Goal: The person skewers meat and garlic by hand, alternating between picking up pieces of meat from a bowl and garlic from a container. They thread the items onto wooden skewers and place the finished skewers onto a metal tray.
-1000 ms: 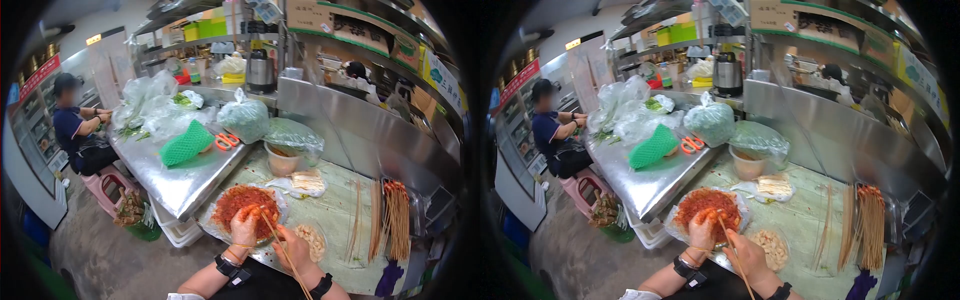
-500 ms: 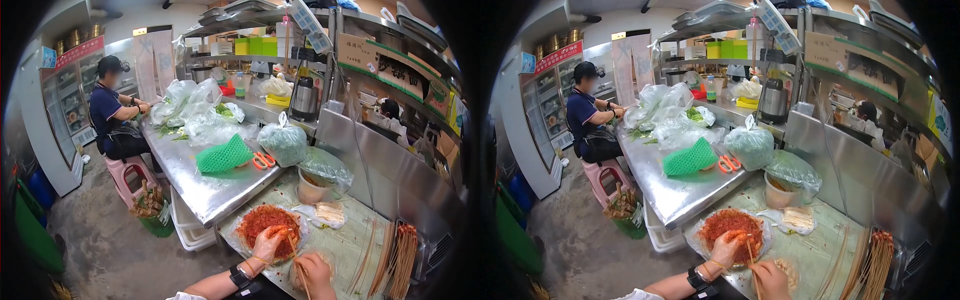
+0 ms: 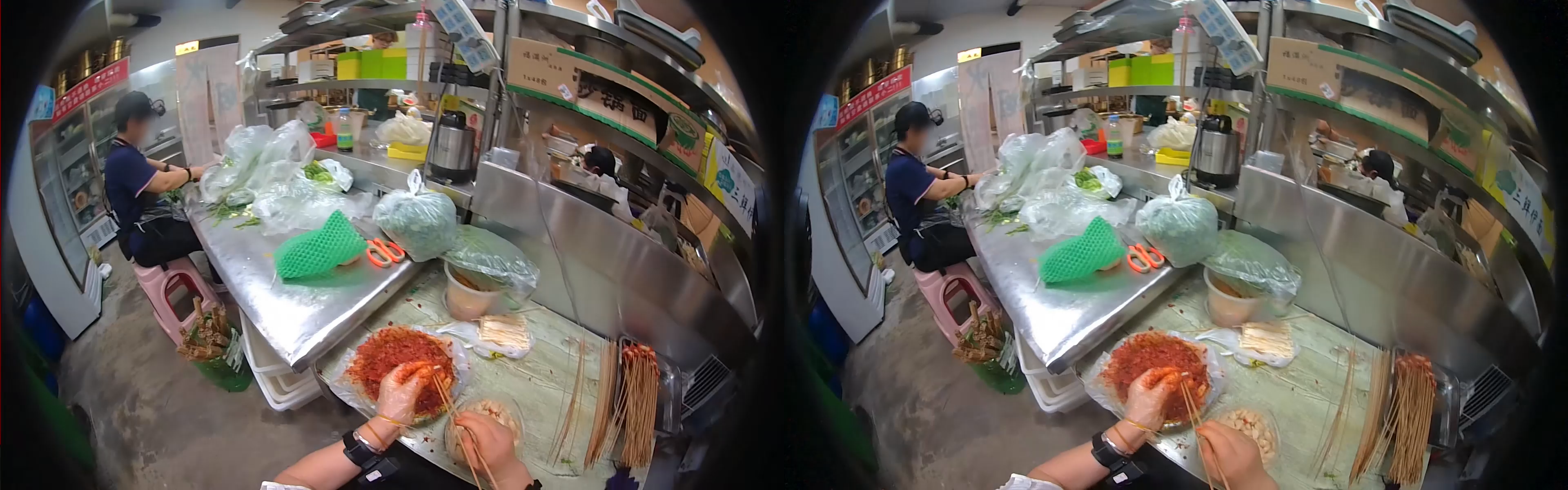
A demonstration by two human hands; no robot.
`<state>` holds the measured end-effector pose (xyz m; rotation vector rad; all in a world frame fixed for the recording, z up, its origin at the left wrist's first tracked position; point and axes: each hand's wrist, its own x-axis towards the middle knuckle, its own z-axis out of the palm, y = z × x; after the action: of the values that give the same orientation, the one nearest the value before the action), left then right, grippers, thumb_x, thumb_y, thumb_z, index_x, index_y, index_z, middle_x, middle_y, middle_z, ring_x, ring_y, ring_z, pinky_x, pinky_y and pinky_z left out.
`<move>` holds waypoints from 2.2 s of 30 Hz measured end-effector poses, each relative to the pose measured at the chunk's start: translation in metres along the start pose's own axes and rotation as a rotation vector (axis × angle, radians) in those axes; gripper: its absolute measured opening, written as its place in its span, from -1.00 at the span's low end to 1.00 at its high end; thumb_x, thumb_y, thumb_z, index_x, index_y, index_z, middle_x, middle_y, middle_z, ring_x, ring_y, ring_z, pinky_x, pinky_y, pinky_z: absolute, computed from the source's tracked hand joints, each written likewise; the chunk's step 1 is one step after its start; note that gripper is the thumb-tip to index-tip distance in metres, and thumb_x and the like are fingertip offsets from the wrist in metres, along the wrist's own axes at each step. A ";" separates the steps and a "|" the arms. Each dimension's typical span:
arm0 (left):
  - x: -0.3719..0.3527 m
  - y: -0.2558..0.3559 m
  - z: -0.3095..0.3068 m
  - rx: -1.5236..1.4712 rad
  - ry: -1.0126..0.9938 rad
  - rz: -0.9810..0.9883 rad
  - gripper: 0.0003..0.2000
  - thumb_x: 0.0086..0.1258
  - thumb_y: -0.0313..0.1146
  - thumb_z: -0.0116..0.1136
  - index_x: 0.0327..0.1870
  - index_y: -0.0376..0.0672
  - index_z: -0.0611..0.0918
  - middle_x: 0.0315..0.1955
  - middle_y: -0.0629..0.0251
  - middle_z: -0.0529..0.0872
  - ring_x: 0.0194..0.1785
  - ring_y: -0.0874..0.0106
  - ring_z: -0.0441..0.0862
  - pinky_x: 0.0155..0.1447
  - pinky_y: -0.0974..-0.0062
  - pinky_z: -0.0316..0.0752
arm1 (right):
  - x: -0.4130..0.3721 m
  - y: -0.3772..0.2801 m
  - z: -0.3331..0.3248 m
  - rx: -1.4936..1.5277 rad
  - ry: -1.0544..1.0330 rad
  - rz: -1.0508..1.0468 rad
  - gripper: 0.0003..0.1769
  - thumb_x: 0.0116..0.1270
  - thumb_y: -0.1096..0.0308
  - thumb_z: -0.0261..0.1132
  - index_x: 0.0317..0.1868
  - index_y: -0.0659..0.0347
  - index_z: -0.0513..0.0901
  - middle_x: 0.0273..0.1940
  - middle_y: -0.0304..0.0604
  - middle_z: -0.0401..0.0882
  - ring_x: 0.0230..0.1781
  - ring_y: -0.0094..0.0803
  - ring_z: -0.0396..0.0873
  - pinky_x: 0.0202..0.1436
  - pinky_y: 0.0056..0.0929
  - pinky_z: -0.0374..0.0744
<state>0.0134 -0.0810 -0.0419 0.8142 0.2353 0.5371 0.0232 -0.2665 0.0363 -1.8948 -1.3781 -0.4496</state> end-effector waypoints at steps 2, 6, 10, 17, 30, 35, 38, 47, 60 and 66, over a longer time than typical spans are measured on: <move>-0.002 0.001 0.001 0.009 -0.001 -0.016 -0.78 0.35 -0.61 0.02 -0.01 -0.38 0.55 -0.11 0.19 0.66 -0.08 0.45 0.62 0.05 0.55 0.53 | -0.001 0.002 0.007 0.005 0.010 0.005 -0.71 0.07 0.61 0.31 -0.15 0.30 0.55 -0.18 0.04 0.62 -0.23 -0.11 0.65 -0.14 -0.35 0.62; -0.002 0.003 0.002 -0.006 -0.017 -0.037 -0.78 0.34 -0.62 0.03 -0.02 -0.38 0.55 -0.12 0.19 0.66 -0.10 0.45 0.62 0.02 0.56 0.54 | 0.003 0.011 0.023 0.053 0.059 0.060 -0.71 0.09 0.58 0.31 -0.13 0.24 0.57 -0.21 -0.03 0.62 -0.27 -0.14 0.65 -0.20 -0.36 0.62; -0.002 0.009 0.005 -0.105 0.015 -0.013 -0.79 0.33 -0.60 0.08 -0.02 -0.37 0.53 -0.14 0.12 0.66 -0.11 0.36 0.64 0.01 0.47 0.58 | 0.012 -0.003 0.007 0.222 -0.028 0.161 -0.71 0.10 0.55 0.32 -0.12 0.17 0.61 -0.20 -0.08 0.63 -0.28 -0.19 0.64 -0.24 -0.42 0.62; 0.009 0.004 0.001 -0.019 0.091 0.128 -0.80 0.37 -0.49 0.11 -0.02 -0.25 0.54 -0.18 0.25 0.64 -0.17 0.45 0.62 -0.10 0.54 0.59 | -0.035 0.002 -0.038 0.325 0.192 0.521 -0.83 0.28 0.45 0.21 -0.14 0.32 0.59 -0.25 -0.09 0.64 -0.32 -0.39 0.62 -0.20 -0.46 0.58; 0.002 0.019 -0.006 0.431 0.001 0.293 -0.69 0.46 -0.44 -0.02 0.16 -0.37 0.42 0.07 0.12 0.54 0.09 0.36 0.51 0.21 0.43 0.43 | -0.122 0.155 -0.208 0.626 1.405 0.731 -0.58 0.49 0.20 -0.01 0.19 0.34 0.38 0.14 0.02 0.46 0.18 -0.27 0.44 0.26 -0.33 0.40; 0.002 0.018 -0.005 0.449 -0.063 0.306 -0.69 0.44 -0.44 -0.01 0.14 -0.38 0.43 0.06 0.11 0.53 0.10 0.35 0.50 0.22 0.42 0.42 | -0.146 0.243 -0.216 0.709 1.635 0.800 -0.46 0.48 0.12 -0.01 0.29 0.35 0.25 0.18 0.07 0.41 0.23 -0.21 0.40 0.30 -0.30 0.36; 0.002 0.017 -0.007 0.415 -0.057 0.301 -0.68 0.44 -0.41 0.01 0.14 -0.38 0.43 0.06 0.13 0.53 0.10 0.35 0.50 0.23 0.41 0.41 | -0.158 0.248 -0.212 0.865 1.715 0.845 -0.41 0.48 0.09 -0.01 0.34 0.34 0.19 0.18 0.08 0.41 0.20 -0.20 0.44 0.25 -0.30 0.41; -0.006 0.025 0.005 0.594 -0.001 0.306 -0.78 0.44 -0.49 -0.03 0.01 -0.39 0.53 -0.04 0.19 0.59 0.00 0.42 0.54 0.11 0.49 0.48 | -0.116 0.144 -0.184 0.414 0.407 1.199 -0.82 0.33 0.35 0.21 -0.19 0.29 0.63 -0.34 -0.20 0.65 -0.40 -0.55 0.60 -0.34 -0.61 0.53; 0.000 0.021 -0.005 0.464 -0.063 0.236 -0.75 0.36 -0.55 0.00 0.02 -0.42 0.52 -0.03 0.11 0.60 0.01 0.38 0.58 0.13 0.49 0.49 | -0.093 0.213 -0.125 -0.461 -0.241 1.347 -0.86 0.08 0.41 0.32 -0.44 0.35 0.67 -0.48 0.08 0.64 -0.49 -0.17 0.63 -0.41 -0.26 0.57; -0.004 0.025 0.000 0.450 -0.058 0.216 -0.77 0.36 -0.55 0.01 0.00 -0.40 0.54 -0.05 0.13 0.61 0.00 0.40 0.57 0.13 0.50 0.48 | -0.104 0.203 -0.149 0.216 0.065 1.554 -0.92 0.23 0.44 0.26 -0.33 0.27 0.56 -0.52 -0.17 0.62 -0.65 -0.57 0.52 -0.62 -0.59 0.47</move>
<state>0.0012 -0.0692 -0.0229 1.3013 0.2183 0.6736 0.1937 -0.4749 -0.0051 -2.0987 0.3194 0.4032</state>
